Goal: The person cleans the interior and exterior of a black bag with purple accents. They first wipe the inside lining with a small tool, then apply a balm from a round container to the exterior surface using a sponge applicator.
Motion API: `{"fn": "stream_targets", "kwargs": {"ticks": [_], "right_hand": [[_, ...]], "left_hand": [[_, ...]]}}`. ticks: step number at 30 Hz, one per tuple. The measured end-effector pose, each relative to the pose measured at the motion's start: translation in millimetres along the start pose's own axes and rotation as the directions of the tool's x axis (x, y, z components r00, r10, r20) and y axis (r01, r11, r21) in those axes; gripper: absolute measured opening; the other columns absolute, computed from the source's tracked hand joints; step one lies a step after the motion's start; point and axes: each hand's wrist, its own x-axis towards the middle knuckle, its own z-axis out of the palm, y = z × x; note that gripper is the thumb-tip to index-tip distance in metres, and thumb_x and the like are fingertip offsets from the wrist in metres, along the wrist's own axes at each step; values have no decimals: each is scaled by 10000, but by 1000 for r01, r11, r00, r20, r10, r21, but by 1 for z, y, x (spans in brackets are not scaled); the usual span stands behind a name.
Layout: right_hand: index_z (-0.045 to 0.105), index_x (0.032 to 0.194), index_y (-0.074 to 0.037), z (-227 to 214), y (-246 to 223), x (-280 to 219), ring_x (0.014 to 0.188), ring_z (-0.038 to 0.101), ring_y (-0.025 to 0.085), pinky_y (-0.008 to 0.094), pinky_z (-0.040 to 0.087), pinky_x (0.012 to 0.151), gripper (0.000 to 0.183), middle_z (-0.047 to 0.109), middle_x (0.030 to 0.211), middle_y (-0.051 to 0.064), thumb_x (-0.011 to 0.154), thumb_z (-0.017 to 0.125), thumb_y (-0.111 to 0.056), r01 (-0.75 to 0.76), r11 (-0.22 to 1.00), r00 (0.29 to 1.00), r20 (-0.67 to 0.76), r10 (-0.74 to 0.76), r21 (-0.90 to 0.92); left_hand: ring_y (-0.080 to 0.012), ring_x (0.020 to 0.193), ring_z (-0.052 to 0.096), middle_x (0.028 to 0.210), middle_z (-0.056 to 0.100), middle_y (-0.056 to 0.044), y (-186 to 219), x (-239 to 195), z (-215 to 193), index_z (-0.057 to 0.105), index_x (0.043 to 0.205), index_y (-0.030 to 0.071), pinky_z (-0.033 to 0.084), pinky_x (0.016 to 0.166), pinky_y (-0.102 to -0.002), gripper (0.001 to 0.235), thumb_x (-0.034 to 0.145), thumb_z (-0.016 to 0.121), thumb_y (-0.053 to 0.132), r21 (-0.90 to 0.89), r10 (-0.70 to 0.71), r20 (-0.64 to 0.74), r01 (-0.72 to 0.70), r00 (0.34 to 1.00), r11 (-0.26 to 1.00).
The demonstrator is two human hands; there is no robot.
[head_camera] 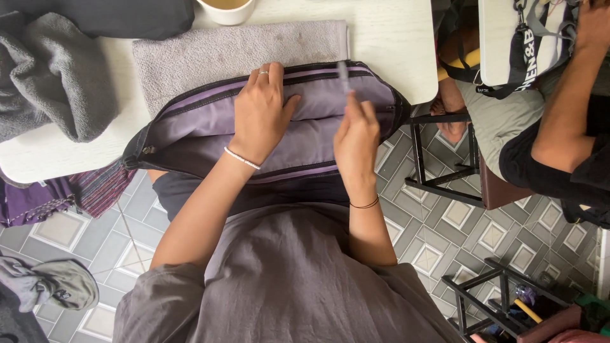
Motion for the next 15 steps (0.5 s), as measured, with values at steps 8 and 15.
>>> {"fn": "stream_targets", "kwargs": {"ticks": [8, 15], "right_hand": [[633, 1215, 132, 5, 2, -1, 667, 635, 313, 408, 542, 633, 299, 631, 916, 211, 927, 556, 121, -58, 998, 995, -86, 58, 2], [636, 1189, 137, 16, -28, -6, 667, 633, 262, 374, 536, 637, 318, 626, 890, 169, 883, 553, 160, 82, 952, 993, 63, -105, 294]], "left_hand": [[-274, 850, 623, 958, 619, -127, -1, 0, -1, 514, 1152, 4, 534, 699, -349, 514, 801, 848, 174, -5, 8, -4, -8, 1000, 1000], [-300, 858, 631, 989, 626, -133, -4, 2, -4, 513, 1165, 16, 530, 681, -374, 511, 800, 842, 155, -80, 10, -1, -10, 1000, 997]]}}
